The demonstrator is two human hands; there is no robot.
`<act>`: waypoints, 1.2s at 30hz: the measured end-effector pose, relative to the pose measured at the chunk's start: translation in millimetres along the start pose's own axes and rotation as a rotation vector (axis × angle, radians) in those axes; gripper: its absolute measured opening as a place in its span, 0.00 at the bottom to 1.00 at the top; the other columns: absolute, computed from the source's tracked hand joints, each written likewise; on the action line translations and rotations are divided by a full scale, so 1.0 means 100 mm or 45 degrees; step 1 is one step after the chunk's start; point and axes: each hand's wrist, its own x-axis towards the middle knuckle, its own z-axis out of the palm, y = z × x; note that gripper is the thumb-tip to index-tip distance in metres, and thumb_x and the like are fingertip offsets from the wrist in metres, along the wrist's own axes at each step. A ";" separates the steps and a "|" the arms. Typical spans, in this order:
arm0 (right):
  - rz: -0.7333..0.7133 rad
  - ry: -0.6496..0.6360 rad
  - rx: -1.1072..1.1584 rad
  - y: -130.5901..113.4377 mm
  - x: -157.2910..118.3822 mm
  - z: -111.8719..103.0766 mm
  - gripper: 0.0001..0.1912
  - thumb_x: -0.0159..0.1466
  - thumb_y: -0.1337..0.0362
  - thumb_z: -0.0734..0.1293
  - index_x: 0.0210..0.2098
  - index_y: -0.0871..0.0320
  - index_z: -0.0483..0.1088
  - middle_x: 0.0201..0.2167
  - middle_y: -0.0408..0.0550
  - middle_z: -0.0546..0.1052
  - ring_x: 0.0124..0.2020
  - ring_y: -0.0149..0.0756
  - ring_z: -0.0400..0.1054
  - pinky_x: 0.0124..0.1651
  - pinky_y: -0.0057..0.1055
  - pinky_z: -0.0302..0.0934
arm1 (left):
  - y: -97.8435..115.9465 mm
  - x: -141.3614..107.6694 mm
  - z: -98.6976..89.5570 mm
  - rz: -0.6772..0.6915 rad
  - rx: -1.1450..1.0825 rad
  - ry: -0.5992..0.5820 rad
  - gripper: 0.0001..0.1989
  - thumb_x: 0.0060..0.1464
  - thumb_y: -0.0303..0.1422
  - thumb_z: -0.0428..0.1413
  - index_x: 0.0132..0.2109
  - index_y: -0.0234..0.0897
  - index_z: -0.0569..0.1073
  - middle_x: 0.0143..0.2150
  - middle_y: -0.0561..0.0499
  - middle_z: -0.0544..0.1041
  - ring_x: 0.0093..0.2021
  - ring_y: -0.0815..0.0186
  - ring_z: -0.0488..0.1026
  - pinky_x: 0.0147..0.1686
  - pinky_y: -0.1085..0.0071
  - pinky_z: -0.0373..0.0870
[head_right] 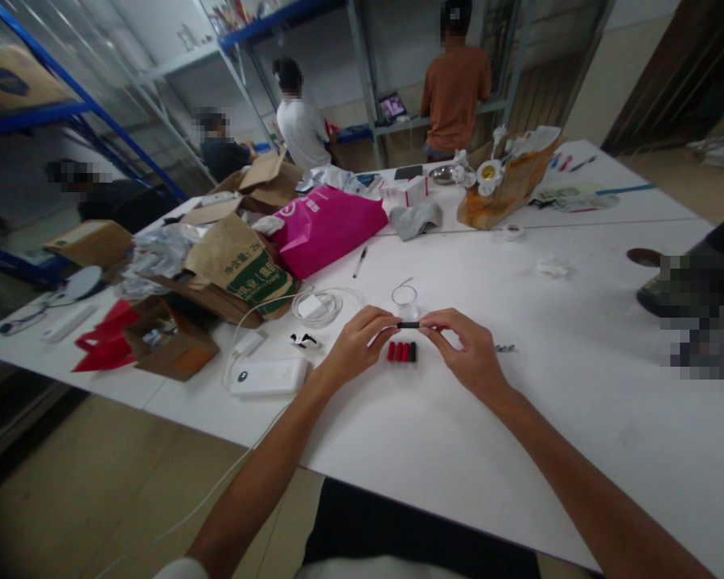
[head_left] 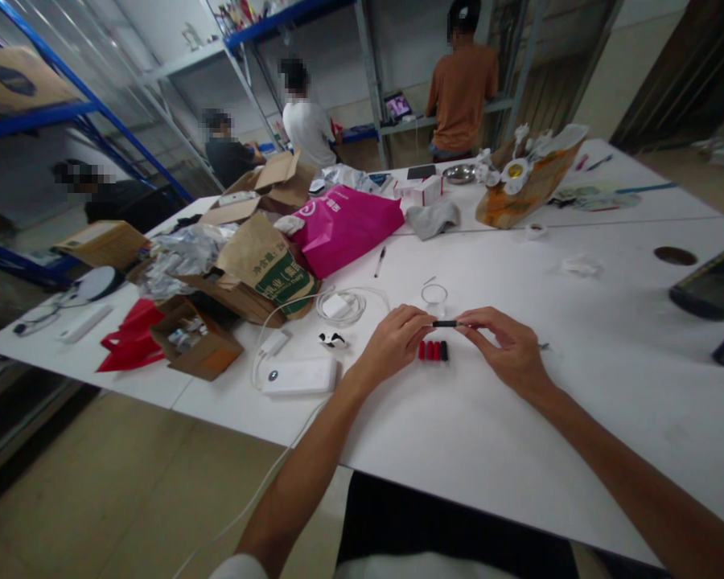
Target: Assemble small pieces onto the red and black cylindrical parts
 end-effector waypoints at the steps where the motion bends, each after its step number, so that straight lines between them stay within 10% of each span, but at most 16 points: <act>1: -0.004 0.001 -0.003 0.00 0.00 0.00 0.04 0.73 0.57 0.75 0.46 0.48 0.81 0.45 0.48 0.85 0.46 0.47 0.81 0.53 0.49 0.77 | 0.00 0.00 0.00 -0.002 0.002 0.000 0.09 0.76 0.31 0.55 0.57 0.38 0.77 0.49 0.41 0.83 0.49 0.58 0.79 0.49 0.59 0.78; 27: 0.260 -0.125 -0.119 -0.01 -0.02 0.00 0.18 0.77 0.49 0.68 0.36 0.53 0.78 0.33 0.48 0.83 0.36 0.42 0.77 0.39 0.38 0.69 | 0.03 0.03 -0.01 0.047 0.015 0.044 0.04 0.74 0.31 0.59 0.51 0.37 0.78 0.47 0.42 0.83 0.47 0.58 0.79 0.48 0.60 0.78; 36: 0.081 -0.104 -0.111 -0.04 0.02 -0.03 0.11 0.74 0.51 0.73 0.43 0.51 0.79 0.39 0.48 0.83 0.39 0.43 0.78 0.46 0.43 0.73 | -0.01 0.01 -0.02 0.027 0.032 0.043 0.05 0.75 0.31 0.58 0.52 0.37 0.78 0.48 0.42 0.83 0.49 0.58 0.79 0.49 0.59 0.78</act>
